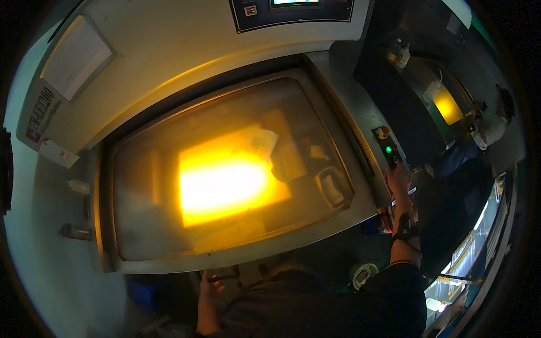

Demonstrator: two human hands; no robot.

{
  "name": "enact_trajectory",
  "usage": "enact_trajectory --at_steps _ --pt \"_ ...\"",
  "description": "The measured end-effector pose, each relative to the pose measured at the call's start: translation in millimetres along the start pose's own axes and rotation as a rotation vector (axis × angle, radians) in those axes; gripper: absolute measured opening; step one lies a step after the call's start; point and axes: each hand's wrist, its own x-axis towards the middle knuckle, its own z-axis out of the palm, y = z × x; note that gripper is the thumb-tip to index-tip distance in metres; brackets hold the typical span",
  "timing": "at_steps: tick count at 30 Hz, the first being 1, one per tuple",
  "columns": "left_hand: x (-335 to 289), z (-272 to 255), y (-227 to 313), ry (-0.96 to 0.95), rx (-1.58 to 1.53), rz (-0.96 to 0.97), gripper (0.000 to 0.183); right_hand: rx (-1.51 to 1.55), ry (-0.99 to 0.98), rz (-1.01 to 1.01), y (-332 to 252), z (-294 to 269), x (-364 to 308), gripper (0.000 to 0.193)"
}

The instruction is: Operating an LED exposure machine to process printed circuit board panels and film masks.

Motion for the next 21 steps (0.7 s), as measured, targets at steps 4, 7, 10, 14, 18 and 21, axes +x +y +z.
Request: enact_trajectory --at_steps 4,7,10,14,18,21 --pt "28 -59 2 -0.198 0.138 -0.016 0.066 0.06 -0.034 0.069 3 7 22 0.056" --pt "26 -75 5 0.017 0.276 0.214 0.055 0.069 -0.024 0.112 14 10 22 0.055" --pt "73 -116 -10 -0.091 0.155 0.303 0.065 0.005 -0.063 0.104 -3 -5 19 0.053" --pt "111 -117 -19 -0.085 0.043 0.178 0.062 -0.317 -0.112 0.053 -55 -18 -2 0.051" --pt "82 -85 17 -0.072 0.028 0.066 0.053 -0.079 0.29 -0.288 -116 46 -116 0.058" --pt "100 -110 29 -0.419 -0.094 0.132 0.048 0.28 0.043 -0.375 -213 94 -270 0.061"
